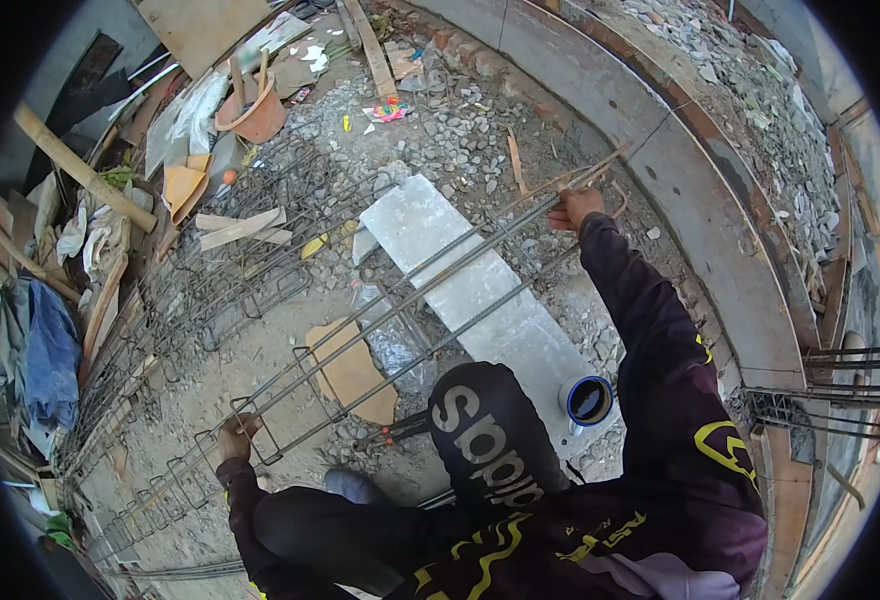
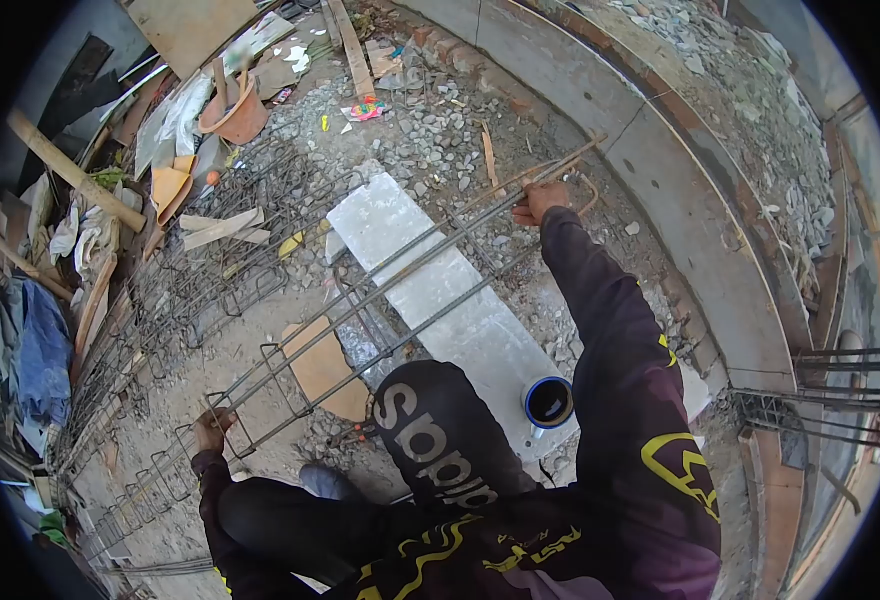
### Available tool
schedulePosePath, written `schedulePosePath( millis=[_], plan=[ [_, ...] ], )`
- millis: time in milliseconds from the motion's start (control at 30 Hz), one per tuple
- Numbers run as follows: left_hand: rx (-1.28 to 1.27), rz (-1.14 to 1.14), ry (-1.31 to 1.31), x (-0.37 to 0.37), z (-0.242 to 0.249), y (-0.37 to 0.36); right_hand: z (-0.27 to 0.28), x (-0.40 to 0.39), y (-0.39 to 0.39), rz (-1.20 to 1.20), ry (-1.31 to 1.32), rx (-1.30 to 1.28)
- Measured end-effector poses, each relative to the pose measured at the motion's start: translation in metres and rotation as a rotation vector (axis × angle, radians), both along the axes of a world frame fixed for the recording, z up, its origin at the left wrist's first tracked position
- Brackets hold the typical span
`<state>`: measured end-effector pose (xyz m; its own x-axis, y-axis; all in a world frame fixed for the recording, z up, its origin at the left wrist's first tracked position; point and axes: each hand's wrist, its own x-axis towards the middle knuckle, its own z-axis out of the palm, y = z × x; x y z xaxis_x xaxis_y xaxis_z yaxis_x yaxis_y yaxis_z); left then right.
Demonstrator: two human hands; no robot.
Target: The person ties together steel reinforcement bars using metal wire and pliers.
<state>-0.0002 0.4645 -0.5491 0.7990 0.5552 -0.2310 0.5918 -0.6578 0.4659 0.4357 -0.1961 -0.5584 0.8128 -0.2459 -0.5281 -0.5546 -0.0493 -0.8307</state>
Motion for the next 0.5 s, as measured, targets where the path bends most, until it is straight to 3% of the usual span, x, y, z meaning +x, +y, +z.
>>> schedulePosePath(
  millis=[200,400,433,500],
  plan=[
    [0.307,-0.062,0.095,-0.010,0.009,-0.010,0.006,-0.003,-0.014,-0.045,-0.017,0.059],
    [0.304,-0.065,-0.036,-0.024,-0.006,-0.003,0.005,-0.012,-0.024,-0.022,-0.066,0.091],
    [0.328,-0.034,-0.055,-0.019,0.010,-0.017,-0.023,0.013,-0.051,0.038,-0.023,0.093],
    [0.405,0.085,-0.230,-0.028,0.001,-0.018,-0.043,0.038,-0.079,0.475,0.005,0.485]
  ],
)
